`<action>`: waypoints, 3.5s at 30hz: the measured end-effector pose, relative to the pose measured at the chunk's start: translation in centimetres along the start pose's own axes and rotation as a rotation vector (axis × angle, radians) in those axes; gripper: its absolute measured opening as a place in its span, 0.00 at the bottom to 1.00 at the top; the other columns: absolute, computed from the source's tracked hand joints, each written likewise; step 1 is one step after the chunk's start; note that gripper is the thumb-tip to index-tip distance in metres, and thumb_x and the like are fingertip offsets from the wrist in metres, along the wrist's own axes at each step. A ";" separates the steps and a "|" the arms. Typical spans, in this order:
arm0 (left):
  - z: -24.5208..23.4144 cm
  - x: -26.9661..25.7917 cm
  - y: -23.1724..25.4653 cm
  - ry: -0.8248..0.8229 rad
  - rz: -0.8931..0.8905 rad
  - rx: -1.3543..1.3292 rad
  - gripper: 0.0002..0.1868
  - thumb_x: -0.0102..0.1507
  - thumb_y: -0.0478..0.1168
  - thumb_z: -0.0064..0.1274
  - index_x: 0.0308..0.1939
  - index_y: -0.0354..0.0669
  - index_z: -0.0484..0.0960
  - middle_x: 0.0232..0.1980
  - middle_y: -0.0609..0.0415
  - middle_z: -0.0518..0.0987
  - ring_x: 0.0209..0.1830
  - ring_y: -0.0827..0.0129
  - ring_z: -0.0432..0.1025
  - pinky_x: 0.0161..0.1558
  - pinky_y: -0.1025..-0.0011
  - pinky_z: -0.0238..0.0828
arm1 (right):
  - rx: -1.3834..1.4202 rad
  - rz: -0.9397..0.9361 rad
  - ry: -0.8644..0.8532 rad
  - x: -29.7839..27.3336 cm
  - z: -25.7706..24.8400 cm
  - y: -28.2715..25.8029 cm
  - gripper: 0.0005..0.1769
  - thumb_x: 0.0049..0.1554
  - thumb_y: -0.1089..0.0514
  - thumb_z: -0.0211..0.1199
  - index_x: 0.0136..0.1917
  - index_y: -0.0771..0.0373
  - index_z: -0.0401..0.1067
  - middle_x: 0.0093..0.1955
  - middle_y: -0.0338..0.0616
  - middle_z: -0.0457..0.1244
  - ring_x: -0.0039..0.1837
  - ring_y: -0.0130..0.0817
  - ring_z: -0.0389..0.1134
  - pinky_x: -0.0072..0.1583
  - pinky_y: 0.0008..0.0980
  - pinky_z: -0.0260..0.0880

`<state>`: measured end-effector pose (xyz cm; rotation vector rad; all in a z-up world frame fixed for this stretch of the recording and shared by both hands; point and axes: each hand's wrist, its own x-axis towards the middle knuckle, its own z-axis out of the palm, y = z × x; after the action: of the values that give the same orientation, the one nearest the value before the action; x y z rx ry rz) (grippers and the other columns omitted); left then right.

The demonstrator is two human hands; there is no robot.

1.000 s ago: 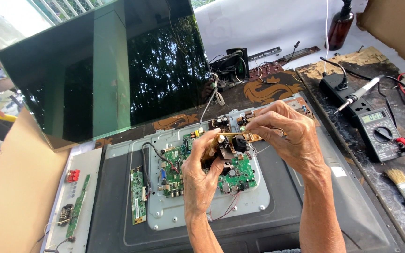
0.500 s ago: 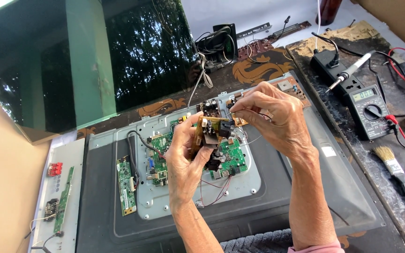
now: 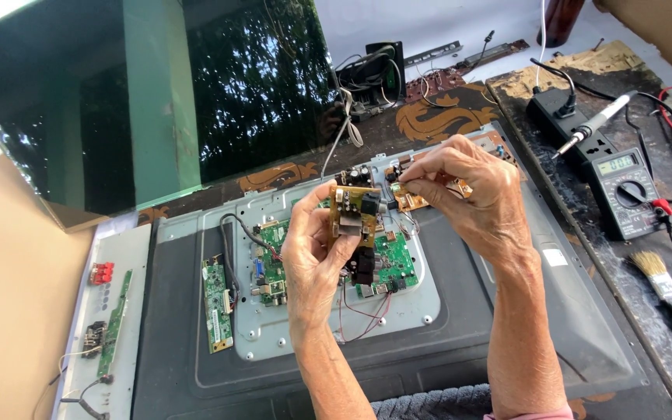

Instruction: The person holds a small circuit board and uses a soldering iron to work on its components. They then use pliers to cut a wire attached to the board. The task involves precise hand movements and tool manipulation.

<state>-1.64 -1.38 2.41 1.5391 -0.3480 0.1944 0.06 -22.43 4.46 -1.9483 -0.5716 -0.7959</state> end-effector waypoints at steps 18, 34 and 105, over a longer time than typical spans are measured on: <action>0.1 -0.5 0.9 -0.117 0.186 0.277 0.25 0.69 0.39 0.51 0.70 0.56 0.66 0.63 0.47 0.79 0.58 0.60 0.80 0.59 0.67 0.79 | -0.044 0.015 -0.036 -0.3 -0.1 1.1 0.02 0.61 0.61 0.65 0.48 0.58 0.78 0.47 0.39 0.68 0.50 0.30 0.69 0.51 0.28 0.66; -0.6 -0.3 -1.3 -0.079 0.248 0.293 0.19 0.67 0.35 0.54 0.60 0.49 0.69 0.53 0.51 0.80 0.51 0.63 0.79 0.54 0.67 0.81 | -0.011 -0.025 -0.043 -0.6 -1.1 0.3 0.01 0.59 0.61 0.66 0.46 0.58 0.78 0.48 0.41 0.69 0.54 0.34 0.72 0.49 0.28 0.70; -1.1 0.8 -4.0 -0.072 -0.053 -0.671 0.37 0.54 0.33 0.68 0.65 0.40 0.68 0.48 0.43 0.83 0.42 0.66 0.79 0.40 0.66 0.84 | 0.172 0.126 -0.143 0.1 -0.5 -2.2 0.03 0.50 0.65 0.74 0.39 0.60 0.82 0.32 0.41 0.66 0.35 0.29 0.67 0.40 0.28 0.73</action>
<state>0.60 -0.44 -1.05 0.8913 -0.3804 -0.0239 -1.49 -21.83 6.03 -1.8710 -0.5763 -0.5144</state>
